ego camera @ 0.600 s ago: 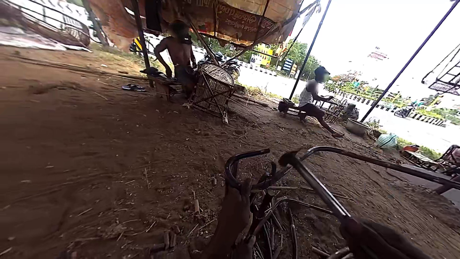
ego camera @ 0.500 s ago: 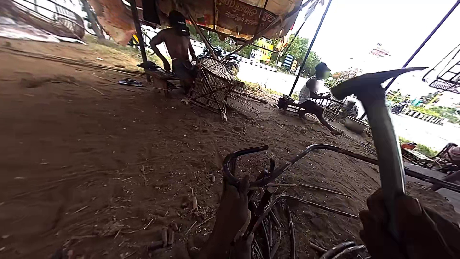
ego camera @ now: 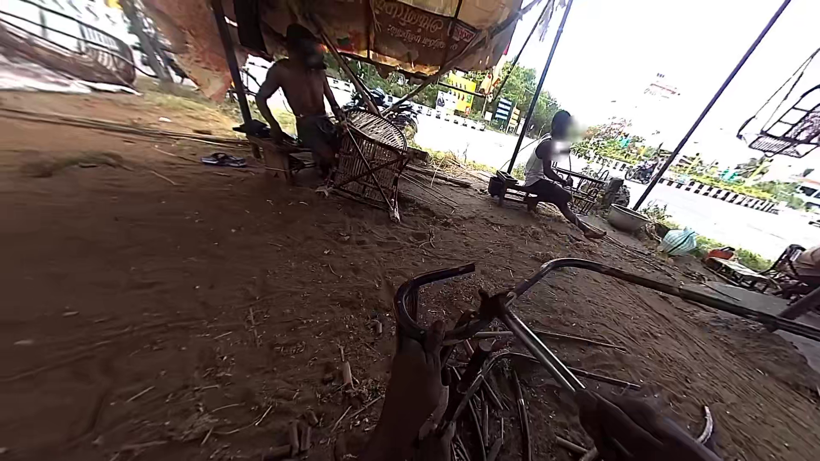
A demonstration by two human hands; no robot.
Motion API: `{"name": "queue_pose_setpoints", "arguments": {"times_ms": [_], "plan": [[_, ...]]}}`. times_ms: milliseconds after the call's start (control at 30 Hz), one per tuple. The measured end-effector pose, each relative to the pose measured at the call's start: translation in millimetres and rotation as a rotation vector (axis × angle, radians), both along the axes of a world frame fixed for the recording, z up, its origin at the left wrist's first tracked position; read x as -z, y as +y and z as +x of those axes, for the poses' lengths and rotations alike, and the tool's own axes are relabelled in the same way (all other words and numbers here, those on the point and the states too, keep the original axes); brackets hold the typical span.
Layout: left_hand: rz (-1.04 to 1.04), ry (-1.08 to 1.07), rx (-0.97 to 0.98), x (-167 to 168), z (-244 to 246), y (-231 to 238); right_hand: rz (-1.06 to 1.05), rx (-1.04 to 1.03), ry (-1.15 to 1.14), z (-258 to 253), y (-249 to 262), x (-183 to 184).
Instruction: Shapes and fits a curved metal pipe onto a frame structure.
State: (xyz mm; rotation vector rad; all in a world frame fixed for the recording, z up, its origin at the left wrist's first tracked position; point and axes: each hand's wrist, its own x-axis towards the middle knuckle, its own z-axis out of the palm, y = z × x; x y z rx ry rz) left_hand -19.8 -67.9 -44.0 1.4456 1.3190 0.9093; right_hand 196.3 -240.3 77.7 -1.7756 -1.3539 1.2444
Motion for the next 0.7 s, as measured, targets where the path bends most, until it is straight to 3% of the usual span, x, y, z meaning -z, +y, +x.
{"name": "queue_pose_setpoints", "arguments": {"times_ms": [67,133,167,233,267,300,400,467,500,533,600,633,700], "plan": [[0.014,0.006,-0.011,1.1,-0.3,0.0,0.312,0.072,0.086,-7.9,-8.5,-19.2],[0.003,0.015,-0.018,5.8,-2.6,0.1,0.601,0.117,0.056,-15.4,-4.8,-11.6],[-0.004,0.021,-0.014,5.0,-2.2,0.4,0.597,0.115,-0.026,-15.1,-2.2,2.0],[-0.004,0.033,0.011,1.3,-1.3,0.8,0.18,-0.046,-0.186,-2.7,1.3,15.7],[-0.004,0.038,0.014,1.7,-2.5,-1.3,0.004,-0.1,-0.173,-1.3,2.5,13.5],[0.006,0.027,0.006,-1.2,-2.1,1.0,-0.031,-0.108,-0.093,-2.7,2.4,3.2],[0.007,0.018,-0.007,1.4,0.8,2.0,0.37,0.052,0.216,-10.0,-8.6,-22.8],[0.008,0.012,-0.019,2.6,0.6,2.5,0.6,0.108,0.191,-13.5,-1.0,-9.2],[0.016,0.021,-0.023,2.9,0.8,2.2,0.558,0.102,0.103,-11.4,1.8,9.1],[0.022,0.038,-0.023,3.4,1.3,1.1,0.365,0.052,0.004,-5.4,2.7,22.5],[0.021,0.078,-0.016,3.2,-0.5,-1.4,0.024,-0.004,0.03,1.1,3.8,22.9],[0.039,0.061,-0.023,0.2,0.3,3.5,0.029,0.025,0.115,1.4,2.8,7.2],[0.05,0.054,-0.026,1.9,1.5,1.8,0.283,0.099,0.263,-2.6,-11.5,-22.2]]}}
